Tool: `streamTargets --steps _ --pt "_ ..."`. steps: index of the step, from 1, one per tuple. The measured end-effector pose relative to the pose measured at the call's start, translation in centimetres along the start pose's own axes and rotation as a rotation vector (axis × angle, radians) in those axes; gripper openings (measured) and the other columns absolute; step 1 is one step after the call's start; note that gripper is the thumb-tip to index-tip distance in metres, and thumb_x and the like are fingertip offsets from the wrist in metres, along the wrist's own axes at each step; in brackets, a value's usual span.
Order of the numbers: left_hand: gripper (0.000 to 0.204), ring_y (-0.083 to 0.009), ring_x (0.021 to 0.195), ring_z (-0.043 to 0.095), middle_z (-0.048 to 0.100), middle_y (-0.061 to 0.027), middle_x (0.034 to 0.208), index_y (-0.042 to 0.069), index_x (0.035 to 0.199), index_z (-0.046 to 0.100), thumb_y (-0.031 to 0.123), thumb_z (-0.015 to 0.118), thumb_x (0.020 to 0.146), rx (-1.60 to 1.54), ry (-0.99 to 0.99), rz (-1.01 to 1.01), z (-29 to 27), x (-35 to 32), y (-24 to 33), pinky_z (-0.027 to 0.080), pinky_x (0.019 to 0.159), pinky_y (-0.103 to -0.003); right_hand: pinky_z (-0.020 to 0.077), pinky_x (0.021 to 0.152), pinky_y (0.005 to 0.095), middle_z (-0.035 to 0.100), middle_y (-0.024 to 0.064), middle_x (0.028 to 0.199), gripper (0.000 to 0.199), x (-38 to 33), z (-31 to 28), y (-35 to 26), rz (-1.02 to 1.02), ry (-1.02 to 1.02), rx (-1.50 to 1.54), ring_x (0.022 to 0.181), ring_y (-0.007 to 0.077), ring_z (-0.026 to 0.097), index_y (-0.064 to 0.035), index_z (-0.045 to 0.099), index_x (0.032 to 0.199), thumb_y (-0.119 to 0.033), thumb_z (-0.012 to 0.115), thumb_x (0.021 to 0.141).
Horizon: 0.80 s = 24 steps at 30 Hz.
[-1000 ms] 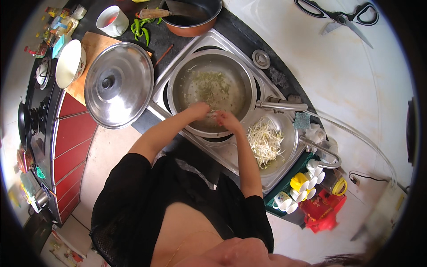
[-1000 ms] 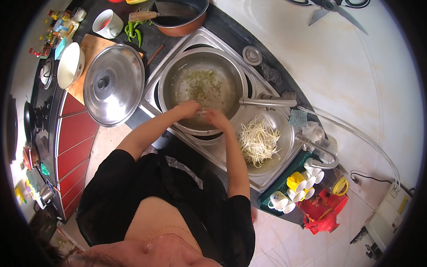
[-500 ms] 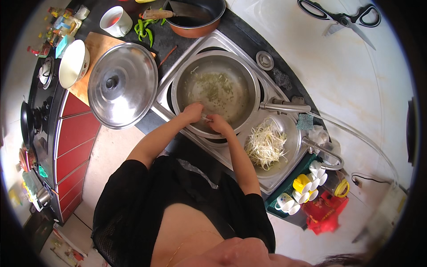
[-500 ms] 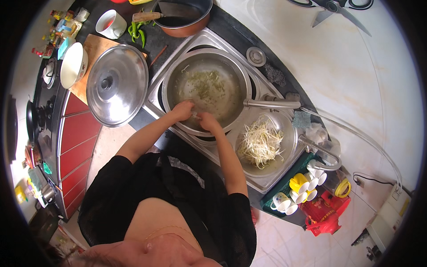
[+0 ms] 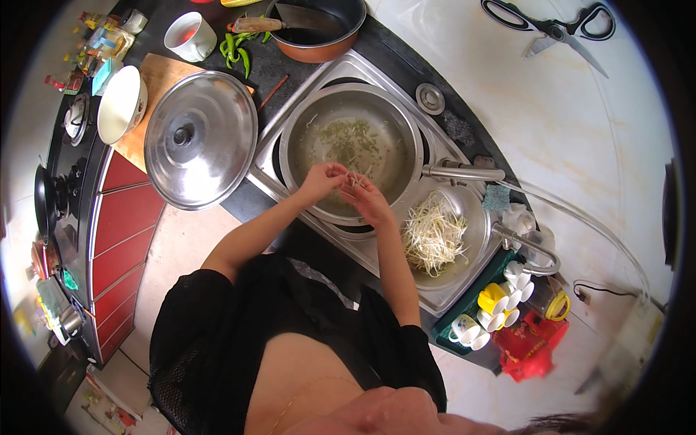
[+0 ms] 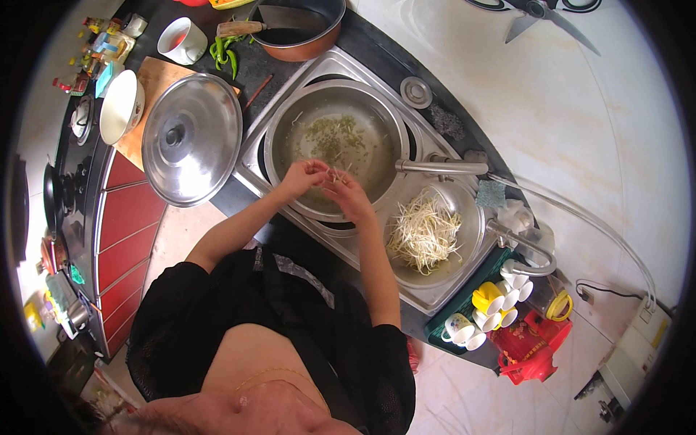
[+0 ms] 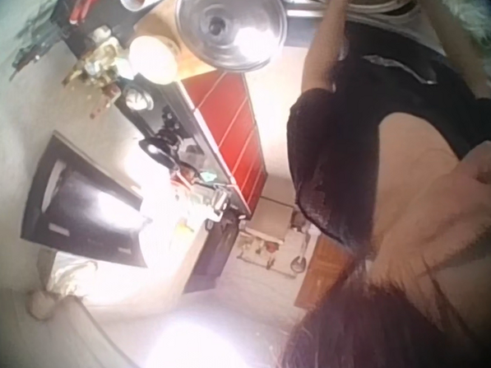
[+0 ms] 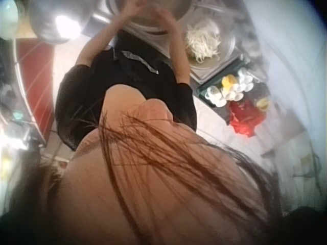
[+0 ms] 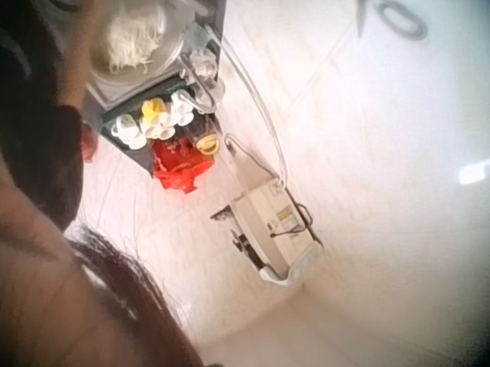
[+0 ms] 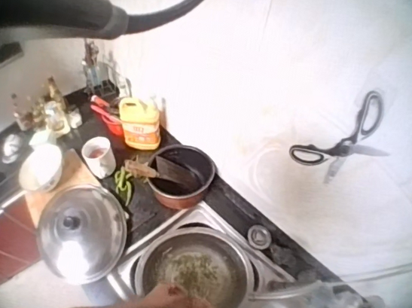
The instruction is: The person washes bean sprouts by hand in a sink full of water, transfers them to the other sink basin, and cleans debris from the drain.
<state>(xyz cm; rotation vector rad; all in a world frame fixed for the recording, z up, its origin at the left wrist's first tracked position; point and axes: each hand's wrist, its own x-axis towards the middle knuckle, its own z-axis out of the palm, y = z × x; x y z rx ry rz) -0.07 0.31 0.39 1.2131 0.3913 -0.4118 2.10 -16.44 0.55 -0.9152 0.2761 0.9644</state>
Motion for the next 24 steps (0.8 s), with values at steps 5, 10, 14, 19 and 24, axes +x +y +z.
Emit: streamTargets --steps 5,10,14,19,24 --pt "0.019 -0.0076 0.065 0.054 0.058 -0.0023 0.072 0.001 0.095 0.055 0.005 0.052 0.077 -0.196 0.065 -0.153 2.4 -1.5 -2.2 0.044 0.06 -0.019 0.0457 0.073 0.0307 0.053 0.0069 0.1 0.029 1.1 0.4 2.0 -0.029 -0.033 0.076 0.089 0.0163 0.053 -0.0062 0.043 0.11 -0.016 0.049 0.084" --pt "0.026 -0.016 0.067 0.057 0.059 -0.0081 0.074 0.006 0.101 0.054 0.006 0.047 0.077 0.331 -0.091 0.01 2.1 -2.5 -0.6 0.046 0.063 -0.026 0.0464 0.066 0.0297 0.054 0.0058 0.093 0.018 1.7 -1.5 2.8 -0.101 0.033 0.374 0.08 0.0146 0.054 -0.0073 0.046 0.101 -0.016 0.046 0.085" --pt "0.028 -0.0252 0.073 0.056 0.055 -0.0146 0.09 0.009 0.104 0.052 0.01 0.046 0.077 1.124 0.125 0.046 -1.2 -0.4 4.7 0.046 0.07 -0.033 0.0461 0.064 0.032 0.053 0.0067 0.086 0.012 1.7 -4.5 1.0 -0.078 0.303 0.025 0.075 0.0183 0.054 -0.0077 0.049 0.094 -0.014 0.044 0.085" --pt "0.022 -0.0244 0.089 0.052 0.057 -0.0084 0.087 0.01 0.09 0.058 0.008 0.05 0.07 1.695 0.427 0.648 -6.9 5.9 2.6 0.045 0.071 -0.036 0.0443 0.063 0.0398 0.051 0.0124 0.083 0.012 2.4 -5.7 -0.7 -0.533 0.668 -1.595 0.076 0.0306 0.052 -0.0059 0.049 0.088 -0.006 0.042 0.079" --pt "0.022 -0.0193 0.09 0.048 0.055 -0.0067 0.091 0.007 0.087 0.058 0.01 0.053 0.066 2.132 0.039 0.295 -6.7 7.6 3.2 0.043 0.07 -0.029 0.0422 0.063 0.0442 0.051 0.0144 0.083 0.012 3.2 -5.6 -0.5 -0.33 0.394 -1.844 0.077 0.034 0.052 -0.0047 0.048 0.084 -0.005 0.039 0.076"
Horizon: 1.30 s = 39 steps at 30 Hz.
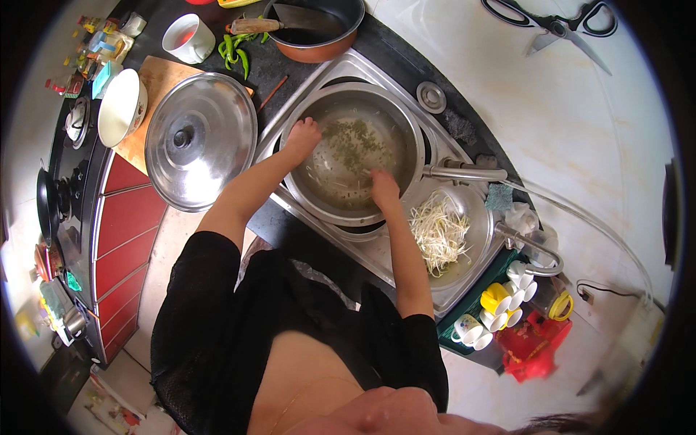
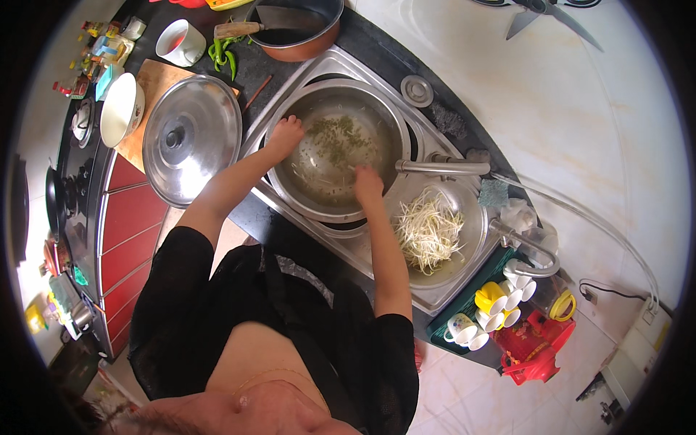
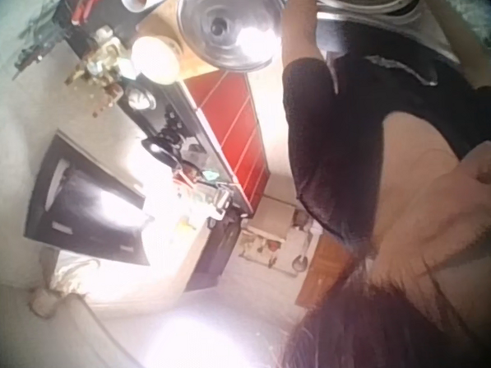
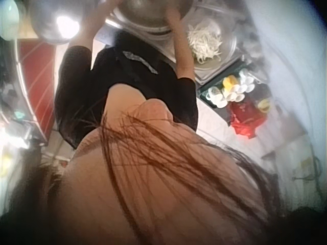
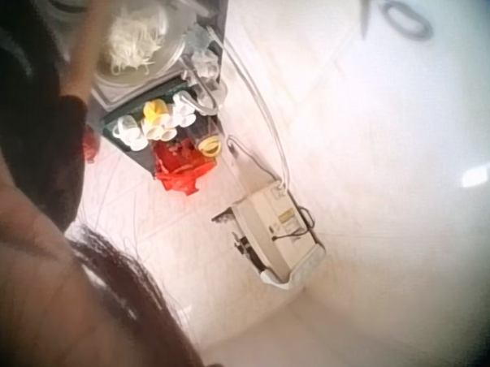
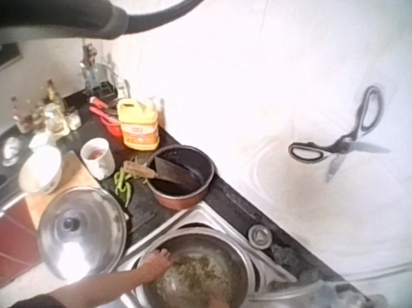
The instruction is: The person washes bean sprouts by hand in a sink full of water, transfers them to the other sink basin, and cleans debris from the drain.
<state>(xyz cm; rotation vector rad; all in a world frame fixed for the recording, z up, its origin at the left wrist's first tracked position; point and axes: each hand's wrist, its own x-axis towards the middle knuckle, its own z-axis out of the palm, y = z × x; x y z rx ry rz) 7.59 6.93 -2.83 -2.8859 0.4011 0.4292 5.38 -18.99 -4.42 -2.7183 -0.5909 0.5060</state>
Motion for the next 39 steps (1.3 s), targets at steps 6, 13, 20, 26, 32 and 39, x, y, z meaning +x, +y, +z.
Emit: streamTargets --steps 6,13,20,26,32,39 --pt "0.013 -0.019 0.085 0.05 0.056 -0.0075 0.085 0.007 0.075 0.061 0.011 0.054 0.064 -0.037 0.364 -0.007 0.6 -1.0 0.0 0.043 0.067 -0.027 0.0412 0.066 0.044 0.054 0.0203 0.078 0.014 0.7 -1.9 -2.4 0.117 -0.026 0.833 0.079 0.0381 0.051 -0.0031 0.048 0.085 -0.002 0.041 0.073" --pt "0.013 -0.0253 0.077 0.057 0.058 -0.0104 0.075 0.005 0.075 0.06 0.006 0.051 0.066 -0.203 0.032 -0.003 1.9 -0.6 0.5 0.046 0.068 -0.036 0.045 0.059 0.0319 0.052 0.0089 0.073 0.014 1.4 5.1 -6.5 0.063 -0.299 0.69 0.062 0.0205 0.052 -0.0026 0.046 0.091 -0.004 0.041 0.079" --pt "0.018 -0.0307 0.081 0.056 0.059 -0.0146 0.082 0.006 0.079 0.061 0.002 0.054 0.062 -0.733 -0.112 -0.028 -0.9 -3.0 0.4 0.045 0.072 -0.037 0.0427 0.052 0.0253 0.05 0.0031 0.076 0.015 1.6 6.3 -8.2 0.36 -0.621 1.327 0.059 0.0117 0.048 -0.0063 0.048 0.097 -0.009 0.042 0.083" --pt "0.015 -0.0321 0.078 0.057 0.059 -0.0149 0.077 0.008 0.077 0.062 0.006 0.054 0.064 -0.567 -0.24 -0.025 1.2 -4.2 1.6 0.045 0.07 -0.038 0.0403 0.052 0.0229 0.053 0.0015 0.076 0.017 2.6 6.5 -9.6 0.285 -0.587 1.338 0.059 0.0103 0.047 -0.0045 0.051 0.096 -0.005 0.047 0.079" --pt "0.013 -0.0306 0.075 0.057 0.059 -0.0142 0.077 0.008 0.075 0.063 0.008 0.056 0.064 -0.783 -0.078 -0.124 -0.5 -3.6 0.1 0.046 0.069 -0.038 0.0424 0.058 0.0229 0.055 0.002 0.082 0.016 2.5 2.4 -6.8 0.478 -0.539 1.657 0.069 0.0108 0.052 -0.0062 0.052 0.095 -0.005 0.05 0.08" --pt "0.01 -0.0163 0.068 0.056 0.059 -0.0056 0.073 0.005 0.076 0.06 0.009 0.061 0.068 -1.393 -0.061 -0.267 -2.1 -3.5 1.2 0.045 0.063 -0.027 0.0421 0.07 0.0265 0.054 0.0048 0.093 0.017 0.8 -1.3 -5.6 0.253 -0.415 1.82 0.085 0.013 0.051 -0.0075 0.05 0.099 -0.009 0.049 0.083"
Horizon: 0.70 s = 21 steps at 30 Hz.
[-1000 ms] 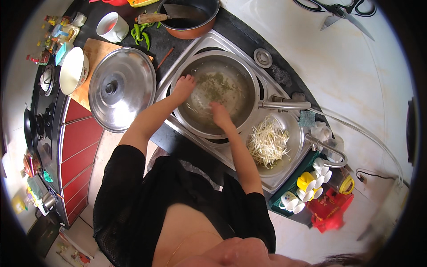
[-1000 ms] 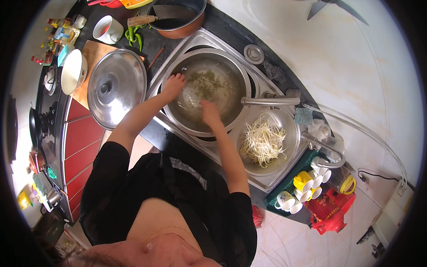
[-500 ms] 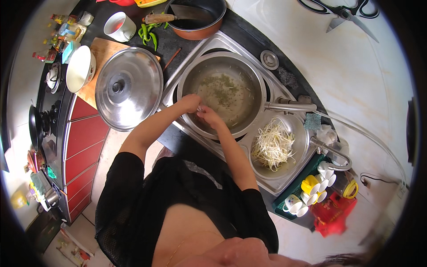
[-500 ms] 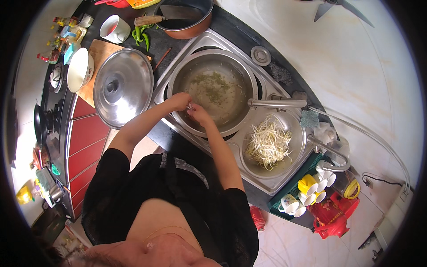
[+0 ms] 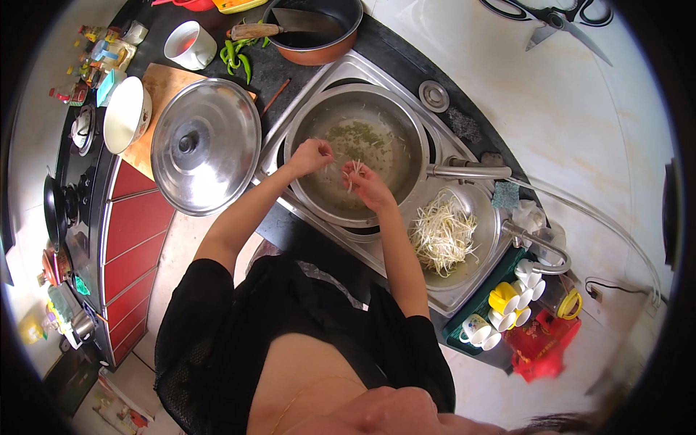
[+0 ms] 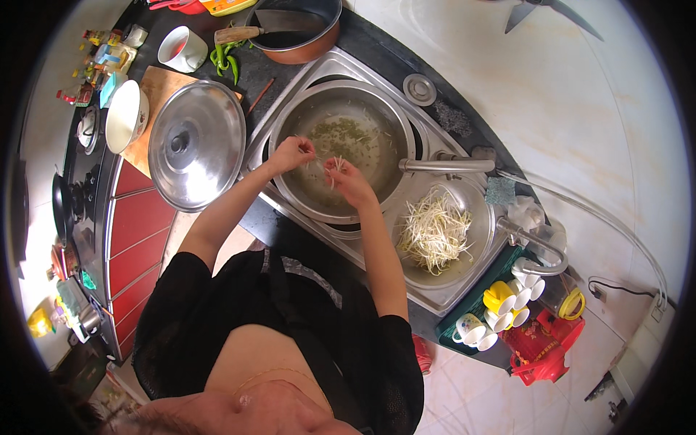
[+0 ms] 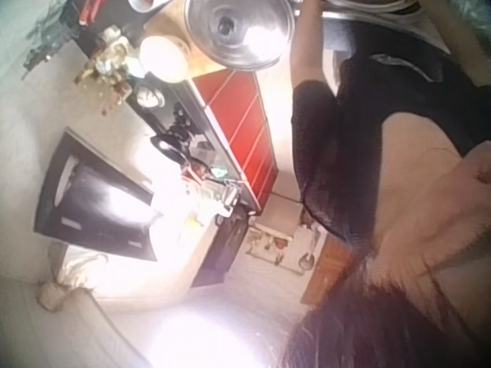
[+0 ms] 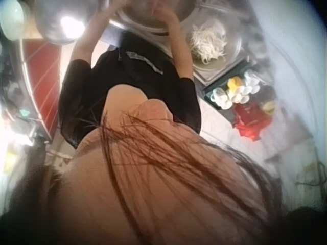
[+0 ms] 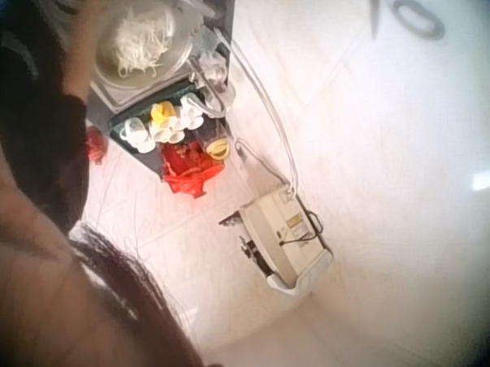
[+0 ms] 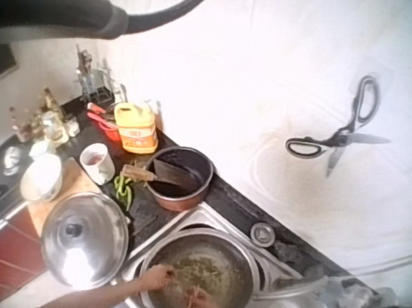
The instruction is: The person washes bean sprouts by hand in a sink full of water, transfers them to the other sink basin, and cleans debris from the drain.
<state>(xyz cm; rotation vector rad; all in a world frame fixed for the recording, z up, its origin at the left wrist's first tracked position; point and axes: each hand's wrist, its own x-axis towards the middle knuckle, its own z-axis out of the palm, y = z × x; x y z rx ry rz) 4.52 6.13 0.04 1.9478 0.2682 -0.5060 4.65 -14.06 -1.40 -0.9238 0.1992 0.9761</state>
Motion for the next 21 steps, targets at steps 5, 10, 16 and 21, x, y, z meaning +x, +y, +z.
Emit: streamTargets --steps 5,10,16,21 --pt "0.01 -0.0066 0.066 0.052 0.057 -0.0011 0.075 0.001 0.081 0.057 0.01 0.059 0.075 -0.591 -0.219 -0.171 1.6 -1.2 0.4 0.042 0.059 -0.019 0.0433 0.074 0.0292 0.054 0.0018 0.093 0.022 -0.5 0.7 0.3 0.026 0.089 0.203 0.084 0.0125 0.052 -0.0081 0.049 0.103 -0.018 0.051 0.083" --pt "0.017 -0.0086 0.067 0.054 0.059 -0.0041 0.083 -0.001 0.091 0.057 0.009 0.056 0.078 -0.672 -0.198 -0.184 2.3 -2.3 1.6 0.044 0.062 -0.02 0.0441 0.075 0.0292 0.054 0.0004 0.092 0.023 0.1 1.1 1.4 0.014 0.021 0.188 0.083 0.0108 0.052 -0.0097 0.048 0.104 -0.02 0.051 0.084" --pt "0.02 -0.0089 0.069 0.057 0.061 -0.0074 0.079 -0.001 0.094 0.058 0.006 0.054 0.075 -0.296 -0.066 -0.042 2.4 -3.2 2.0 0.046 0.059 -0.023 0.0447 0.075 0.0285 0.053 0.0014 0.094 0.025 -0.3 1.9 1.1 0.031 0.025 0.054 0.085 0.0114 0.052 -0.0089 0.046 0.105 -0.018 0.052 0.083" --pt "0.016 -0.0143 0.063 0.057 0.06 -0.0089 0.071 0.004 0.085 0.061 0.005 0.056 0.07 -0.034 0.115 0.112 3.4 -4.0 2.7 0.046 0.058 -0.026 0.0444 0.079 0.0295 0.053 0.0018 0.093 0.024 -0.6 2.8 0.4 0.006 -0.036 0.139 0.089 0.0121 0.051 -0.0079 0.046 0.104 -0.017 0.052 0.083"
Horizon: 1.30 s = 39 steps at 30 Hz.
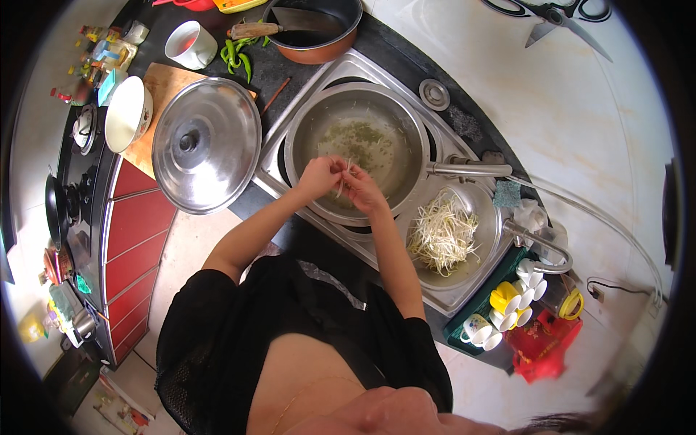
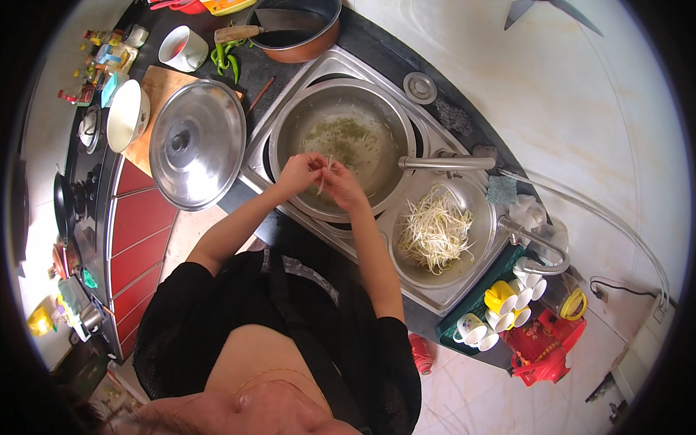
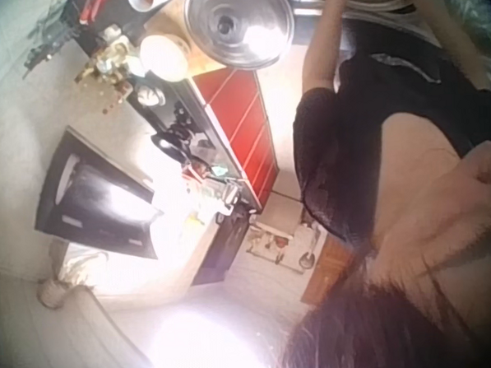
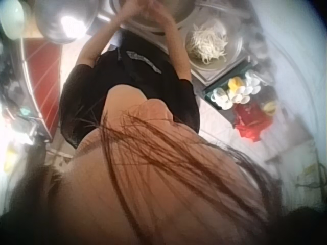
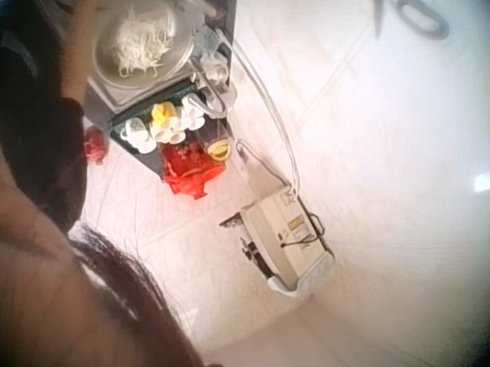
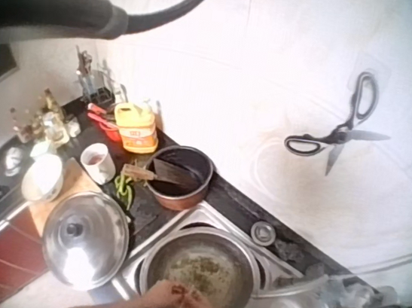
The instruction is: The person washes bean sprouts by hand in a sink full of water, transfers them to the other sink basin, and cleans debris from the drain.
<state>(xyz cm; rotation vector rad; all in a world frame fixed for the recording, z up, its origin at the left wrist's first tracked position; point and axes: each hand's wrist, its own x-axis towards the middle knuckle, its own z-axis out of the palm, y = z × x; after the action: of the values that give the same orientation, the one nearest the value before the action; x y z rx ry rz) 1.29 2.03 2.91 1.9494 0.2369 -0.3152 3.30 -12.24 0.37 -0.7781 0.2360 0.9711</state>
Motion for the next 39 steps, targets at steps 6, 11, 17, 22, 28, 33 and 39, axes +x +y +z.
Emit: streamTargets --steps 6,11,17,22,28,33,39 --pt "0.013 -0.0231 0.067 0.055 0.056 -0.0096 0.072 0.006 0.081 0.061 0.01 0.059 0.07 0.173 0.092 0.164 -1.0 0.2 1.1 0.045 0.063 -0.032 0.0441 0.062 0.0237 0.053 0.0007 0.088 0.017 -0.4 -4.1 -0.4 -0.045 0.065 0.012 0.074 0.0095 0.051 -0.008 0.049 0.098 -0.016 0.052 0.083" --pt "0.033 -0.0266 0.091 0.051 0.051 -0.0118 0.101 0.013 0.103 0.052 0.01 0.057 0.07 0.815 0.404 0.214 -2.2 0.8 -0.8 0.044 0.075 -0.035 0.0408 0.052 0.0228 0.053 0.0004 0.076 0.012 -1.8 -7.2 -2.4 -0.069 0.414 -0.308 0.059 0.0101 0.049 -0.0067 0.052 0.093 -0.013 0.048 0.083" --pt "0.04 -0.0299 0.099 0.047 0.048 -0.0151 0.107 0.01 0.108 0.048 0.01 0.058 0.069 0.521 -0.129 0.059 2.5 0.9 -1.8 0.041 0.081 -0.037 0.0415 0.055 0.0217 0.053 0.0011 0.078 0.014 0.0 -11.1 1.2 -0.186 0.507 -1.104 0.067 0.0101 0.051 -0.0069 0.051 0.094 -0.015 0.043 0.086" --pt "0.036 -0.0314 0.09 0.052 0.055 -0.0156 0.092 0.004 0.1 0.049 0.009 0.06 0.066 0.419 -0.152 0.011 5.7 2.3 -5.5 0.043 0.075 -0.038 0.0462 0.065 0.0264 0.056 0.0042 0.086 0.016 2.3 -8.9 3.4 0.03 0.401 -0.531 0.077 0.0149 0.055 -0.0061 0.051 0.095 -0.015 0.041 0.087" --pt "0.02 -0.0193 0.072 0.058 0.057 -0.0111 0.071 0.002 0.083 0.05 0.008 0.059 0.066 0.095 0.0 -0.24 2.6 1.0 -4.5 0.045 0.063 -0.03 0.0475 0.074 0.0323 0.055 0.0054 0.089 0.018 2.6 -5.7 4.0 0.085 0.297 0.102 0.085 0.0173 0.054 -0.0049 0.051 0.093 -0.018 0.041 0.088" --pt "0.012 -0.0159 0.071 0.058 0.059 -0.0083 0.073 -0.001 0.084 0.049 0.001 0.052 0.072 -0.473 -0.113 -0.14 2.3 -0.3 -4.9 0.046 0.063 -0.027 0.0469 0.074 0.03 0.054 0.0044 0.089 0.017 2.0 -4.2 2.7 0.125 -0.016 0.28 0.082 0.0167 0.054 -0.0056 0.051 0.095 -0.019 0.044 0.086" --pt "0.009 -0.0117 0.072 0.056 0.058 -0.0072 0.079 -0.002 0.082 0.052 -0.003 0.045 0.077 -0.35 -0.103 -0.106 0.1 -0.7 -1.1 0.047 0.066 -0.023 0.0445 0.067 0.0255 0.054 0.0035 0.086 0.018 -1.9 -2.0 -0.9 0.026 0.075 0.064 0.075 0.0125 0.052 -0.0047 0.051 0.098 -0.014 0.052 0.082"
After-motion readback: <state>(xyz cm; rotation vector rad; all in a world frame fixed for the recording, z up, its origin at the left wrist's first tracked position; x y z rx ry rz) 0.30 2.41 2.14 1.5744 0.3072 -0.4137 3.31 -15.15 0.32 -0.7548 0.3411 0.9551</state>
